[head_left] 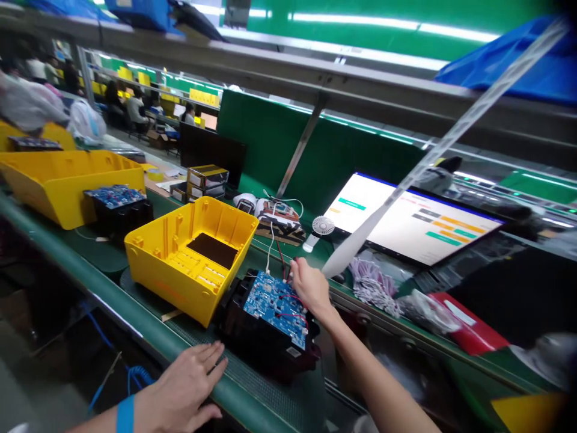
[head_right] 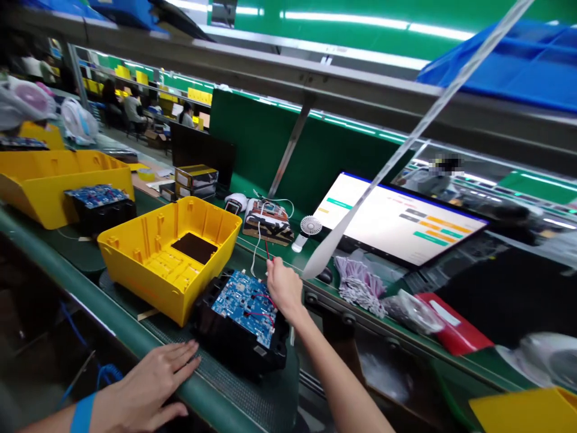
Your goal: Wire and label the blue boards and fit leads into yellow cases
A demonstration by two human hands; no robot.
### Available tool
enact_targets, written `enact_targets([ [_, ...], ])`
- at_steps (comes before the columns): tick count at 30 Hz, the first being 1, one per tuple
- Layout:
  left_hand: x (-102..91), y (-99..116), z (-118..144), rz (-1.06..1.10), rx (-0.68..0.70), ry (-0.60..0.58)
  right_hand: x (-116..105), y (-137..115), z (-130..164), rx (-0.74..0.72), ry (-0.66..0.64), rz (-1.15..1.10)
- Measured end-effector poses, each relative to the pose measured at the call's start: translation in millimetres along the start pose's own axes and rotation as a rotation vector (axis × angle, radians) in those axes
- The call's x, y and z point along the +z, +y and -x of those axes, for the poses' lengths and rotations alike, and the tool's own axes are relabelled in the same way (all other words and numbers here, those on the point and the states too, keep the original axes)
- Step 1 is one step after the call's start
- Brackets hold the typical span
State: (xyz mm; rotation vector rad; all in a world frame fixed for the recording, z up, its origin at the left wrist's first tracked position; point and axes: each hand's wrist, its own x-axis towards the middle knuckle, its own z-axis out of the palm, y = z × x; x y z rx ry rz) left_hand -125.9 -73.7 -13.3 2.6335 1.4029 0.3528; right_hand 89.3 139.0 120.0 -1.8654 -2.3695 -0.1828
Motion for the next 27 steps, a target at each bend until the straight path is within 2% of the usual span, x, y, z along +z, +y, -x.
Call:
enact_targets([
  [3, -10.7, -7.9, -7.4, 0.156, 0.065, -0.065, -7.6, 7.5, -4.5, 0.034, 0.062, 0.062],
  [6, -10.0, -9.5, -17.0, 0.231, 0.153, -0.09, -10.2, 20.0, -7.2, 0.057, 0.082, 0.108],
  [11, 1.9, 8.8, -38.4, 0.229, 0.262, -0.129, -6.9, 53.1, -10.3, 0.149, 0.096, 0.165],
  [15, 19.3, 33.8, -59.8, 0.152, 0.325, -0.054, -8.1, 86.0, -10.1, 0.227, 0.063, 0.186],
  [19, 43.6, 54.3, -80.0, 0.064, 0.397, 0.064, -27.4, 113.9, -5.8, 0.276, 0.02, 0.196],
  [23, 50.1, 64.7, -88.7, 0.104, 0.428, 0.017, -61.6, 124.1, -4.7, 0.33, 0.067, 0.028],
  [27, 41.6, 65.6, -84.3, 0.243, 0.411, -0.029, -82.4, 110.3, -10.0, 0.283, 0.193, -0.279],
])
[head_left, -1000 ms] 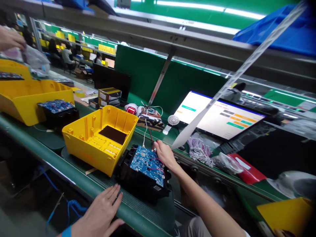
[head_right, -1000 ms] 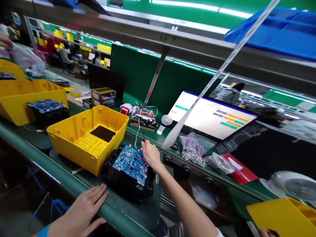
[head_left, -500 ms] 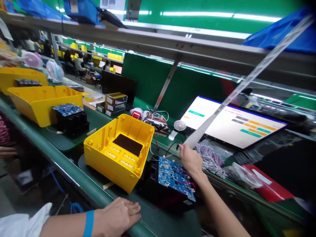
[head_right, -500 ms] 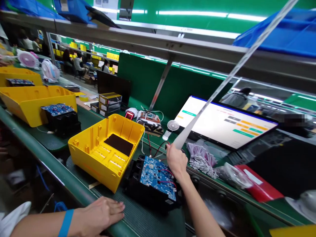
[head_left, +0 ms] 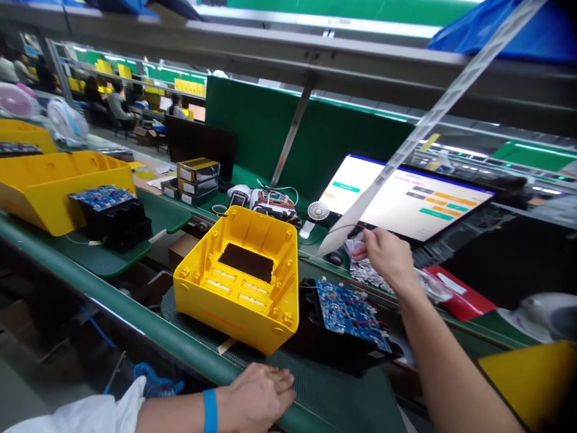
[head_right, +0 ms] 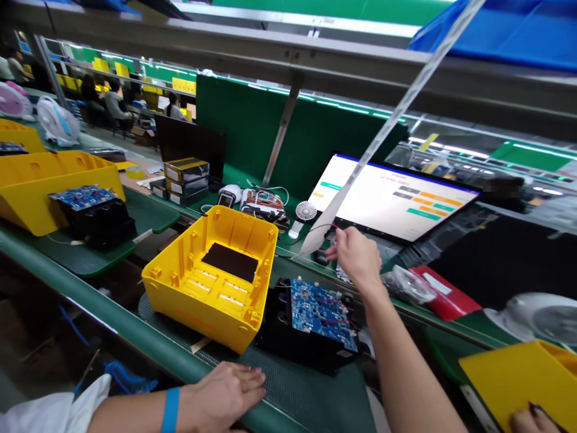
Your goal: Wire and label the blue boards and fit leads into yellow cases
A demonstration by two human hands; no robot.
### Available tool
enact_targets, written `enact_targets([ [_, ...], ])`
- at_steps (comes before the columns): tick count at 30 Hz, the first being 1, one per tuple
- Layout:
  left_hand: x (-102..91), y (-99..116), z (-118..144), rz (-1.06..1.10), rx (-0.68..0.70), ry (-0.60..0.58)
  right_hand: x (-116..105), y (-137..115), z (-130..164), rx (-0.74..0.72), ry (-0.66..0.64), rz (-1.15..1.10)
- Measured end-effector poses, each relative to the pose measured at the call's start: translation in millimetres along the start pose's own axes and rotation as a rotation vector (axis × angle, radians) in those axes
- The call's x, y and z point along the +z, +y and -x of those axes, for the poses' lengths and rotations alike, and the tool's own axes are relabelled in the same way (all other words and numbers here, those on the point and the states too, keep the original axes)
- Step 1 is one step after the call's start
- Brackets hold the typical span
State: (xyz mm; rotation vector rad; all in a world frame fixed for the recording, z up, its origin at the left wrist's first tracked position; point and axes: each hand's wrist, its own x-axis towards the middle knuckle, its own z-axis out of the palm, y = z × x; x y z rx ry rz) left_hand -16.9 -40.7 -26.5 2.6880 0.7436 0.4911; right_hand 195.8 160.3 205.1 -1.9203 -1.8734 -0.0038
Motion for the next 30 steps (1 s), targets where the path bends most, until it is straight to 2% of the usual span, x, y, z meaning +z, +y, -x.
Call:
enact_targets([
  [3, -4.8, 3.4, 7.6, 0.038, -0.009, 0.035, 1.9, -20.4, 2.7, -0.046, -0.006, -0.155],
  [5, -9.5, 6.6, 12.9, -0.037, 0.02, 0.1, 4.1, -32.3, 8.4, -0.082, -0.016, -0.16],
  [7, -20.3, 10.5, 17.6, -0.203, 0.073, 0.242, 5.4, -40.3, 17.2, -0.117, -0.028, -0.099],
  [9, -39.9, 14.3, 21.1, -0.376, 0.093, 0.438, 6.2, -43.8, 27.7, -0.141, -0.042, -0.006],
  [11, -66.0, 15.8, 22.8, -0.489, 0.013, 0.616, 7.2, -44.0, 37.9, -0.158, -0.064, 0.071],
  [13, -92.0, 14.0, 22.3, -0.537, -0.174, 0.701, 8.4, -43.1, 46.2, -0.172, -0.091, 0.106],
  [15, -110.9, 10.0, 20.7, -0.51, -0.347, 0.671, 9.3, -42.7, 52.0, -0.183, -0.112, 0.115],
  [17, -120.2, 7.0, 20.3, -0.418, -0.427, 0.613, 9.2, -43.1, 55.6, -0.187, -0.121, 0.12],
  [21, -117.8, 10.7, 26.6, -0.247, -0.416, 0.647, 7.3, -45.7, 60.8, -0.194, -0.123, 0.142],
  [26, -108.2, 25.4, 35.1, -0.228, -0.393, 0.656, 9.5, -56.9, 71.1, -0.225, -0.133, 0.221],
  [28, -114.5, 28.7, 36.8, -0.245, -0.388, 0.606, 12.7, -64.8, 77.0, -0.246, -0.127, 0.248],
  [30, -133.2, 24.7, 38.7, -0.265, -0.388, 0.534, 17.3, -72.8, 83.4, -0.264, -0.116, 0.266],
])
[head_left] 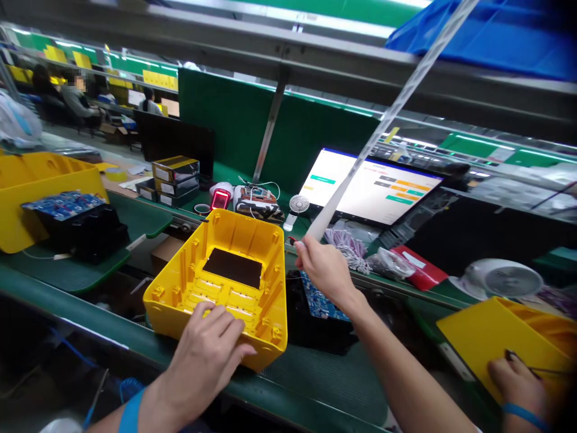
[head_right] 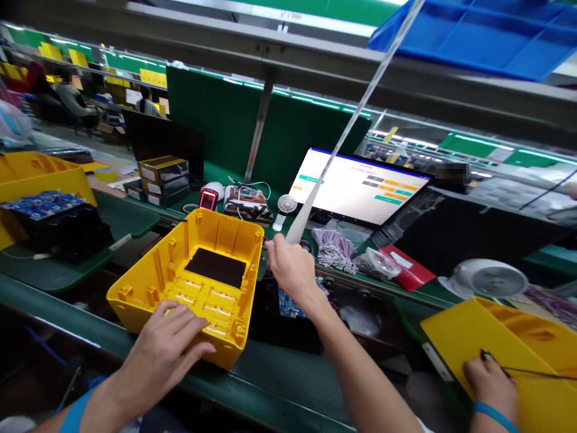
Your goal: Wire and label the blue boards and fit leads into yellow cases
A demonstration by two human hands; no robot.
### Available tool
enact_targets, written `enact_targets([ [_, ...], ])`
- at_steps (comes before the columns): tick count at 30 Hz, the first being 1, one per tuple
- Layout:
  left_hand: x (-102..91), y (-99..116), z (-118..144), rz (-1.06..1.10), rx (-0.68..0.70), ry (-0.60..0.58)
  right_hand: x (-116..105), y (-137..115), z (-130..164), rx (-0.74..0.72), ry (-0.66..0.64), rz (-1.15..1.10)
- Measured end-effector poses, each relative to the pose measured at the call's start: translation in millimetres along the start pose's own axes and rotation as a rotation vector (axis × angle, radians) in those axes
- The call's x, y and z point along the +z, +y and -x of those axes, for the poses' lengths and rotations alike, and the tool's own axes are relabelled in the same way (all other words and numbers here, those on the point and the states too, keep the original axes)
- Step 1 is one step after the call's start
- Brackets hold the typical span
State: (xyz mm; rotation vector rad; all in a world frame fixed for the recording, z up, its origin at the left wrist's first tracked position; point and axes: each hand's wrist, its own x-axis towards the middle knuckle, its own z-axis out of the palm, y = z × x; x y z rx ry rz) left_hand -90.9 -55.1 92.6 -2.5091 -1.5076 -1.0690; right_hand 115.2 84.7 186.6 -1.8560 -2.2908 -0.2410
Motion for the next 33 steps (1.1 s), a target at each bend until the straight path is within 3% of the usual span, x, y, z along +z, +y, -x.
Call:
enact_targets([
  [3, -34.6, -34.2, -33.9, -0.133, -0.006, -0.043, 7.7, -13.6, 5.4, -0.035, 0.014, 0.031],
  [7, -72.3, -109.0, -99.6, -0.265, -0.131, -0.107, 23.2, -27.0, 11.4, -0.149, 0.029, 0.004],
  [10, -73.1, -153.9, -138.3, -0.204, -0.24, -0.206, 33.8, -35.0, 14.5, -0.189, 0.017, -0.046],
  [12, -64.0, -170.5, -152.3, -0.18, -0.254, -0.233, 38.7, -38.7, 16.0, -0.196, 0.0, -0.083],
  [15, -50.9, -182.0, -160.3, -0.155, -0.254, -0.226, 42.7, -41.0, 17.9, -0.195, -0.01, -0.113],
  [19, -47.8, -195.7, -164.9, -0.022, -0.273, -0.214, 44.5, -41.2, 20.6, -0.172, -0.008, -0.121],
  [26, -41.5, -228.4, -160.4, 0.536, -0.407, -0.205, 46.1, -43.0, 23.7, -0.139, -0.008, -0.126],
  [30, -41.8, -221.8, -147.4, 0.891, -0.511, -0.113, 49.9, -42.2, 24.8, -0.126, 0.028, -0.158],
  [33, -52.5, -197.5, -138.0, 1.102, -0.514, -0.17, 52.8, -41.3, 24.9, -0.139, 0.065, -0.182],
])
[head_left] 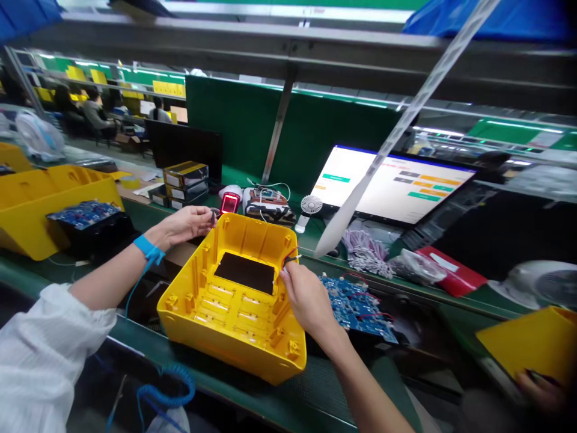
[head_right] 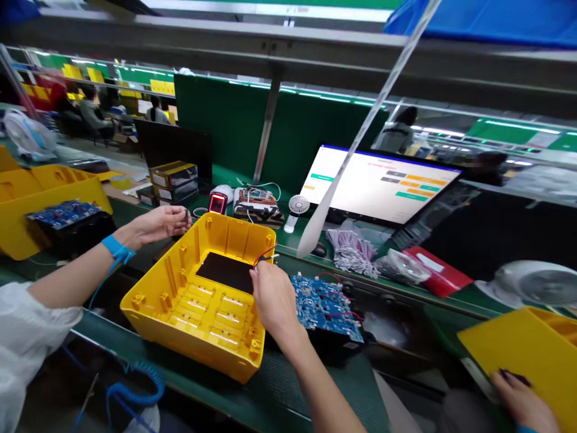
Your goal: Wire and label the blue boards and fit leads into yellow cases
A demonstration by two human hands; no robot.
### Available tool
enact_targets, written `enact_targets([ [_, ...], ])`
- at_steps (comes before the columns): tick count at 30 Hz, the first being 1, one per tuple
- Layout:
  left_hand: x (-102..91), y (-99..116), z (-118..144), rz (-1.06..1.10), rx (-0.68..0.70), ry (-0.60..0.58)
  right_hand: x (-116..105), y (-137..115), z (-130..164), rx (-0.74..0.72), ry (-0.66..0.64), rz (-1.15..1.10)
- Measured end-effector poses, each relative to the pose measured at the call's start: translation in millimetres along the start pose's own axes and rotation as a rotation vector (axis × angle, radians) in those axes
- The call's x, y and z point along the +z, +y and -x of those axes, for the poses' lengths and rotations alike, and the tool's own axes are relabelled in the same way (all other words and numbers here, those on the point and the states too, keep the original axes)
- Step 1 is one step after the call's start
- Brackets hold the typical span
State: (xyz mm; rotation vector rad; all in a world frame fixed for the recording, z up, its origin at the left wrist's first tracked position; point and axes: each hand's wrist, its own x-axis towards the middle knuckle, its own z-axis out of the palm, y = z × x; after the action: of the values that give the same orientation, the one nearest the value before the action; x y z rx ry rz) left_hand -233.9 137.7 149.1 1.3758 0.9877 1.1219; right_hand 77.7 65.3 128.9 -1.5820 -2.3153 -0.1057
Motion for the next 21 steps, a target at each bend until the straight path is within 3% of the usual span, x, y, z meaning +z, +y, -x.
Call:
enact_targets([
  [5, 26.9, 23.6, 33.0, 0.142, -0.049, -0.156, 1.0, 1.7, 0.4, -0.007, 0.013, 0.006],
  [11, 36.7, 35.0, 45.6, 0.162, -0.127, -0.223, -2.0, 0.9, 1.3, -0.037, -0.005, 0.057],
  [14, 47.4, 43.5, 36.9, -0.079, -0.113, -0.278, -4.0, -0.3, -2.4, -0.121, -0.04, 0.138],
  [17, 67.3, 46.8, 15.9, -0.391, -0.092, -0.422, -4.5, 0.7, -7.0, -0.195, -0.065, 0.178],
  [21, 99.6, 29.2, -20.1, -0.843, -0.078, -0.584, -2.4, 6.0, -9.6, -0.263, -0.043, 0.153],
])
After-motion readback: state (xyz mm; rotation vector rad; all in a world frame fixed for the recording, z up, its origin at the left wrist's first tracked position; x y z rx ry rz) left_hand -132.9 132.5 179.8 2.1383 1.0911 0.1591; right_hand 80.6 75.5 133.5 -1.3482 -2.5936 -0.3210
